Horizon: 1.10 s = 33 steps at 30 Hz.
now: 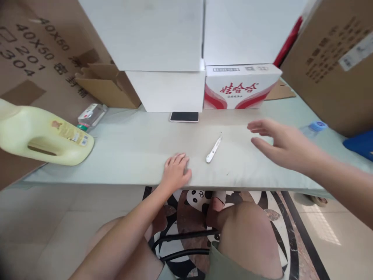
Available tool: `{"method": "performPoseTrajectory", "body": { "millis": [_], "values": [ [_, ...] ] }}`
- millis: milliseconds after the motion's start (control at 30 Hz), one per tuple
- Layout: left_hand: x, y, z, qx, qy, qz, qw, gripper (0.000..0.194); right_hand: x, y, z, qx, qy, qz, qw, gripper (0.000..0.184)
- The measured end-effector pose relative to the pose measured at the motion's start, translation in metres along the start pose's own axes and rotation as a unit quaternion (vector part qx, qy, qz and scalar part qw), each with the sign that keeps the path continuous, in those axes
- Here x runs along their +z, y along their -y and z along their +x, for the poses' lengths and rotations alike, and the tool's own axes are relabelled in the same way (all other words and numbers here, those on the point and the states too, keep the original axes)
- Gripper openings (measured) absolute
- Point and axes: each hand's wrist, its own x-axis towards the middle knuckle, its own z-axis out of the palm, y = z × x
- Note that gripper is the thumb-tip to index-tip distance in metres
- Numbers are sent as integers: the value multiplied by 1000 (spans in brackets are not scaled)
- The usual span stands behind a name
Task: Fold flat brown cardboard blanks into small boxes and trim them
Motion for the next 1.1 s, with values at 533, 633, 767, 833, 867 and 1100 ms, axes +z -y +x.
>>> {"method": "performPoseTrajectory", "body": {
  "millis": [533, 633, 767, 833, 867, 1100],
  "values": [
    [-86, 65, -3, -64, -31, -228, 971, 23, 227, 296, 247, -314, 69, 38, 946, 39],
    [-87, 68, -2, -4, -3, -228, 974, 25, 242, 341, 292, -285, 48, 9, 957, 43],
    [-89, 72, 1, 2, -3, -228, 974, 26, 242, 373, 337, -182, 44, -37, 982, 40],
    [-90, 73, 2, -3, 2, -236, 972, 25, 239, 376, 348, -173, 51, -65, 981, 36],
    [-90, 73, 1, -2, 5, -240, 971, 24, 238, 376, 349, -181, 56, -77, 979, 34],
    [-88, 73, 1, 18, -120, -310, 943, 17, 234, 380, 306, -232, 38, -79, 969, 28]
  ]
}}
